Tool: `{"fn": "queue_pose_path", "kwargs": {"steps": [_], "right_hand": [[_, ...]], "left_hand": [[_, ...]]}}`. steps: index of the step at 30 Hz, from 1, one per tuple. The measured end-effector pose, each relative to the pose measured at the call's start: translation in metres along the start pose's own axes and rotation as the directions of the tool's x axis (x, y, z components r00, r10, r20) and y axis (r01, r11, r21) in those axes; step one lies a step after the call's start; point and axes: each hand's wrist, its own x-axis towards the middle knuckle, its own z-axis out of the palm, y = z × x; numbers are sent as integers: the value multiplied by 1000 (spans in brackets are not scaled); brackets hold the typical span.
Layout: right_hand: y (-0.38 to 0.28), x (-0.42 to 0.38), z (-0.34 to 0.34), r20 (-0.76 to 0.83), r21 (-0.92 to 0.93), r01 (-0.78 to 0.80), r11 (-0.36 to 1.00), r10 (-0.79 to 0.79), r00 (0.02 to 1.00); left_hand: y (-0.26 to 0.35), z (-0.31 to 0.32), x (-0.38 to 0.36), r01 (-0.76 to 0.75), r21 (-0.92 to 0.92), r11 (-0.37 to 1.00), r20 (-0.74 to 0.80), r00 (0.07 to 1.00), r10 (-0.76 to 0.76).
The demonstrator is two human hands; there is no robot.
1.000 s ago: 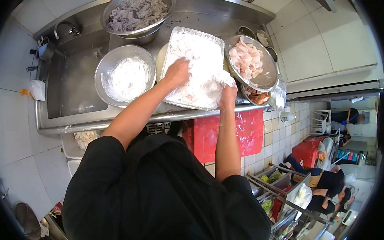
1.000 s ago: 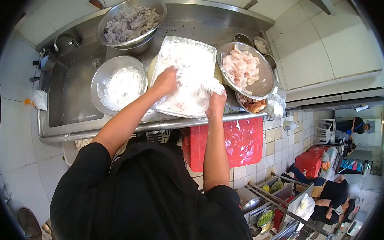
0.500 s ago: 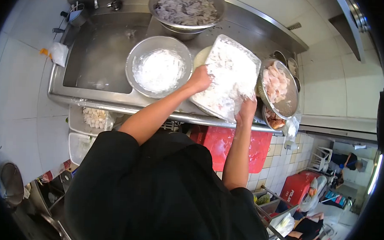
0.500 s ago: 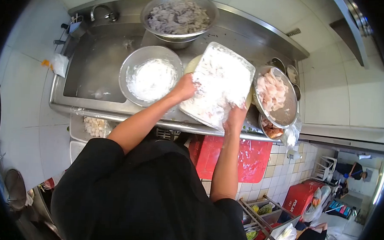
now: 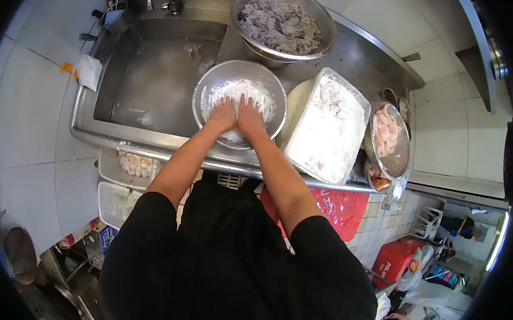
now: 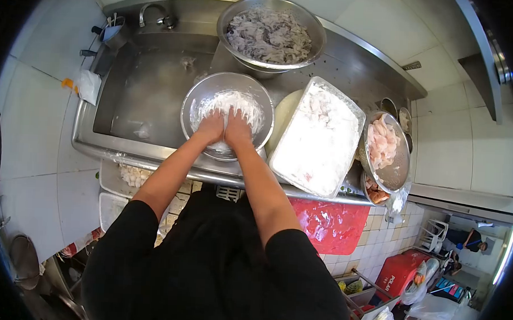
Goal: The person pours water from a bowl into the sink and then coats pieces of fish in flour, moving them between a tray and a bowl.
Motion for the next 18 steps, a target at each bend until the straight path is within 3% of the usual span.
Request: {"fn": "queue_pose_path", "kwargs": {"steps": [2,3,5,7,10,11,13,14,15,16,18], "right_hand": [[-4,2,-4,19,26,18,999,-19,1000],[-2,-4,-14,22,41,-5,999,4,1000],[17,-22,-21,-187,188,41,981,-5,982],[23,-46,-63,-406,332,186,925,-38,913],[64,-102,-112,-635,395,274,877,46,771],[86,-116,-119,-637,516,212,830,206,742],[147,-150,-132,-647,355,79,931,184,740],[175,-165,-136,-527,422,13,907,234,817],[201,-177,-132,-482,353,-101,930,273,832],[202,-194,-144,-413,272,-180,945,284,865],[200,-211,-147,-228,306,-251,919,326,917]], "left_hand": [[-3,-6,5,-71,71,995,91,994,65],[-5,-16,5,-53,-3,999,83,995,53],[1,-31,-5,-56,-69,996,59,996,60],[29,-54,-11,-113,-125,986,-82,991,103],[82,-99,-40,-285,-311,907,-321,929,182],[112,-109,-51,-364,-367,856,-372,901,223],[155,-105,-53,-496,-381,780,-274,866,418],[173,-98,-51,-584,-325,744,-236,812,534],[189,-88,-47,-667,-273,694,-191,744,640],[204,-83,-45,-656,-217,723,-54,747,662],[227,-73,-41,-647,-90,757,223,728,649]]}}
